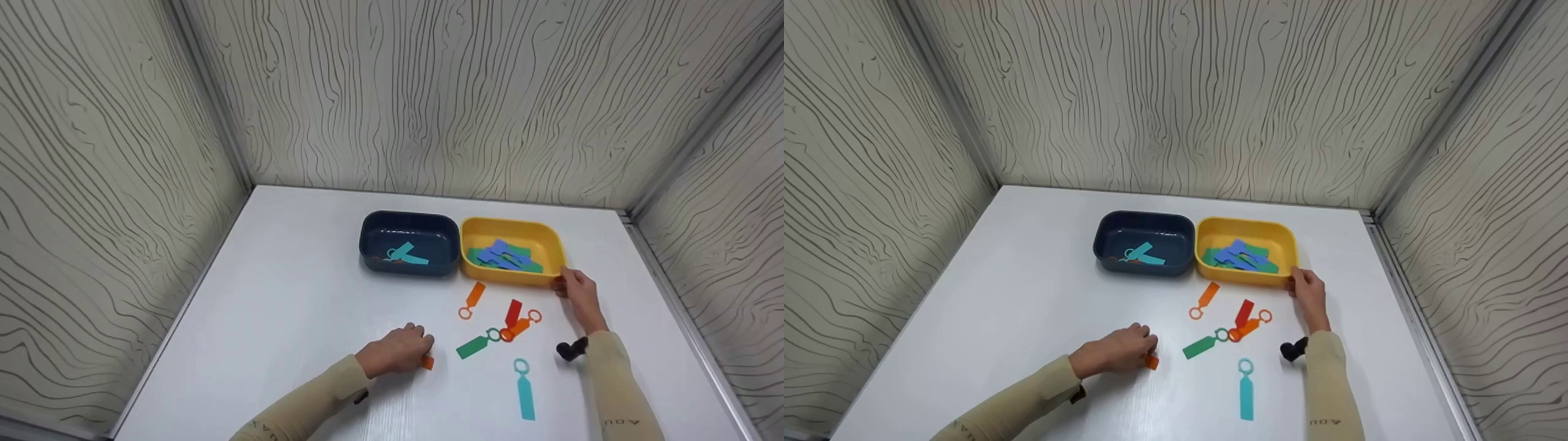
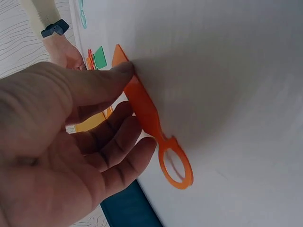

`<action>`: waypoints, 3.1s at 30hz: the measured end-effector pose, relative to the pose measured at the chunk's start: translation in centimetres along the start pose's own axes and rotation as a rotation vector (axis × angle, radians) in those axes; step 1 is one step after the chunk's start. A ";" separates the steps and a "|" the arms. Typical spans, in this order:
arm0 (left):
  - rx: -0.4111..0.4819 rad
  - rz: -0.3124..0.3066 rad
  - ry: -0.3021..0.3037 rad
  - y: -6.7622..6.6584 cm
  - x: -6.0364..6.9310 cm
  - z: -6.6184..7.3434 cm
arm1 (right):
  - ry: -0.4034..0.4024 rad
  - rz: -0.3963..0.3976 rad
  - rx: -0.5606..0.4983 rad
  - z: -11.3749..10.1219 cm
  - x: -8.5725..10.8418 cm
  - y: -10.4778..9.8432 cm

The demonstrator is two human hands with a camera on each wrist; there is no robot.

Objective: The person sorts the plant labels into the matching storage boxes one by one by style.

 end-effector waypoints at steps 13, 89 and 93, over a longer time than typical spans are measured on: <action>0.033 -0.016 0.040 -1.0 -0.6 -0.7 | -0.014 0.002 -0.008 0.0 0.2 0.0; 0.172 0.203 -0.234 -12.5 -8.5 -17.4 | -0.016 0.003 0.002 -0.2 0.2 0.0; 0.165 0.221 -0.243 -12.6 -8.2 -17.0 | -0.022 0.003 -0.002 -0.2 0.2 -0.1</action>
Point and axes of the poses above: each hand's wrist, its own x-axis away from the middle knuckle, its own y-axis out of the palm, z = x × y, the point moved 8 cm from there along -x, towards the middle knuckle, and after that the axes turned 9 degrees about -x, right-handed, at the moved point
